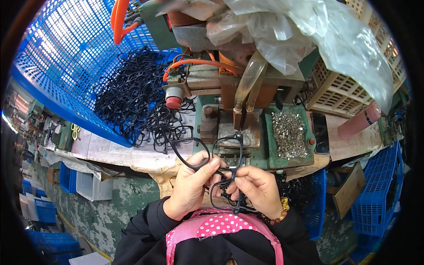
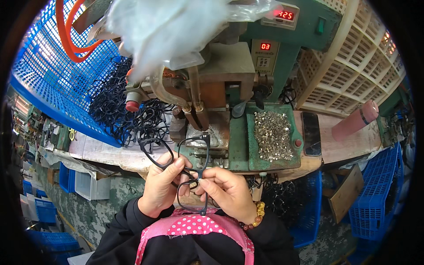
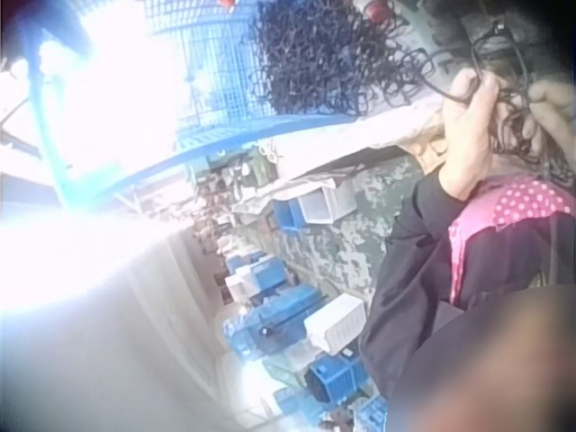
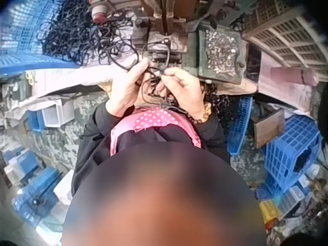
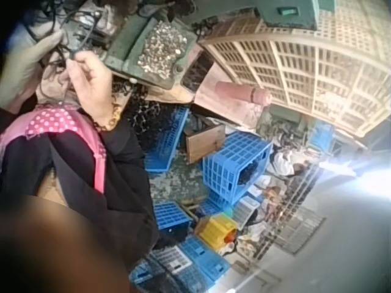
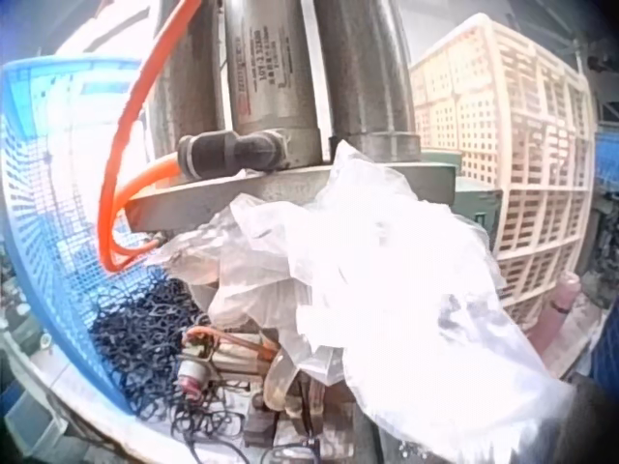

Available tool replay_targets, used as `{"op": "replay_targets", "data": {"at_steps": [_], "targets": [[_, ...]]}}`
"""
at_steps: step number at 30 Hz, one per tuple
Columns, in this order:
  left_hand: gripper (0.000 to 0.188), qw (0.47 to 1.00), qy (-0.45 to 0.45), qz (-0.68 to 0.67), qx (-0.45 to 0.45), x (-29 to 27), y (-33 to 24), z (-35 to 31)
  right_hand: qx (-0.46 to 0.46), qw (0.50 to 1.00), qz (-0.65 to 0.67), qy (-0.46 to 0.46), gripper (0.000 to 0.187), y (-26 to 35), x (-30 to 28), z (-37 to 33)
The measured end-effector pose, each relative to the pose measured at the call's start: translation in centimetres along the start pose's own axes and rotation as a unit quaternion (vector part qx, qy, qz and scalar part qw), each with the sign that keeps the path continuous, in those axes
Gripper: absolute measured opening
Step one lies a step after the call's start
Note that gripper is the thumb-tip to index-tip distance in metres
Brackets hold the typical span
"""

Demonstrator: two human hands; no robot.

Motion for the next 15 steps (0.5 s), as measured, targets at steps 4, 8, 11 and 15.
{"op": "replay_targets", "data": {"at_steps": [4, 8, 11, 15], "targets": [[0.019, 1.0, 0.023, -0.021, 0.002, -0.4, 0.6, 0.1, -0.14, 0.951, -0.204, -0.186, 0.016, 3.2, -4.0, -0.6], [0.018, 0.999, 0.029, -0.011, 0.011, -0.7, 0.6, 0.0, -0.222, 0.689, -0.602, -0.337, 0.029, 6.3, -9.6, -0.6], [0.018, 0.999, 0.035, -0.009, 0.007, -0.7, 0.8, 0.3, -0.189, 0.651, -0.654, -0.336, 0.022, 4.4, -12.3, 0.0], [0.021, 1.0, 0.023, 0.002, 0.001, -1.0, 1.1, 0.6, -0.178, 0.681, -0.634, -0.32, 0.016, 3.6, -12.9, 0.8]]}}
Point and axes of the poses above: each hand's wrist, its own z-axis towards the middle knuckle, its own x-axis out of the palm, y = z × x, the point moved 9 cm from there along z, towards the middle knuckle, and after that the axes turned 2 degrees about x, right-handed, at the moved point
